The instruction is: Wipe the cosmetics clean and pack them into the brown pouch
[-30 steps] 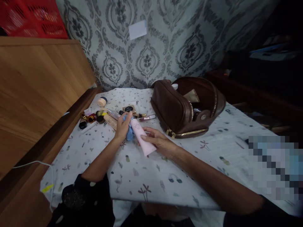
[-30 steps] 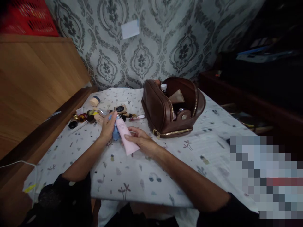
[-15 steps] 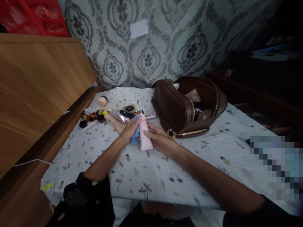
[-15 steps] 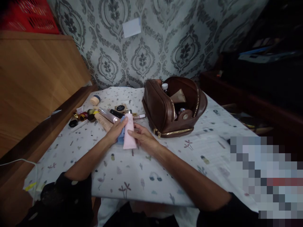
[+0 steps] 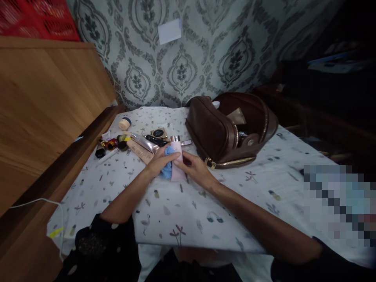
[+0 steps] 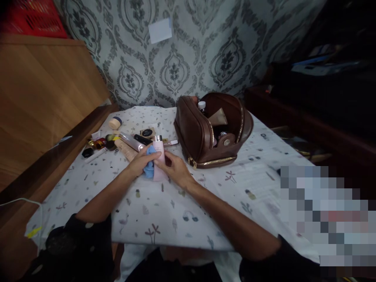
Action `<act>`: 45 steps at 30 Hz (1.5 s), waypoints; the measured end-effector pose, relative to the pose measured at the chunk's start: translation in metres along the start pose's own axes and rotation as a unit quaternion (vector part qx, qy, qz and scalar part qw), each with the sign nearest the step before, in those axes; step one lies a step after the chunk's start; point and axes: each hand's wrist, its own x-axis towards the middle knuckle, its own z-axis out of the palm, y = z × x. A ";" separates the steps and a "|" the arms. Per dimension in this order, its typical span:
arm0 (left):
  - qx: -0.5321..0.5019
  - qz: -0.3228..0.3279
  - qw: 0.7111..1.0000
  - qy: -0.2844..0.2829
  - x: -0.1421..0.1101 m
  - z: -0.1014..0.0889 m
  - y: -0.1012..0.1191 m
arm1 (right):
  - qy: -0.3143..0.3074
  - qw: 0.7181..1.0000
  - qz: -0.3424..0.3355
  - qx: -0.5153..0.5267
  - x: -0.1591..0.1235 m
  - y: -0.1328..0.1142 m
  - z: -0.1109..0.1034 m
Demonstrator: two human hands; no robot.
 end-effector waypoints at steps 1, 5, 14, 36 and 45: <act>-0.013 0.002 1.000 0.001 0.000 0.000 0.001 | 0.016 0.999 -0.009 -0.042 0.000 -0.001 -0.001; -0.029 0.008 0.999 0.026 -0.001 0.001 0.006 | 0.066 0.992 -0.024 -0.108 -0.003 -0.007 -0.004; -0.023 0.001 1.000 0.020 -0.003 0.000 0.008 | 0.126 0.984 -0.036 -0.122 -0.005 -0.012 -0.005; 0.137 -0.192 0.947 -0.219 -0.009 -0.018 0.033 | 0.101 0.985 0.021 0.135 0.003 -0.008 -0.008; 0.144 -0.169 0.960 -0.173 -0.007 -0.042 0.038 | 0.177 0.975 0.000 0.131 0.004 -0.008 -0.013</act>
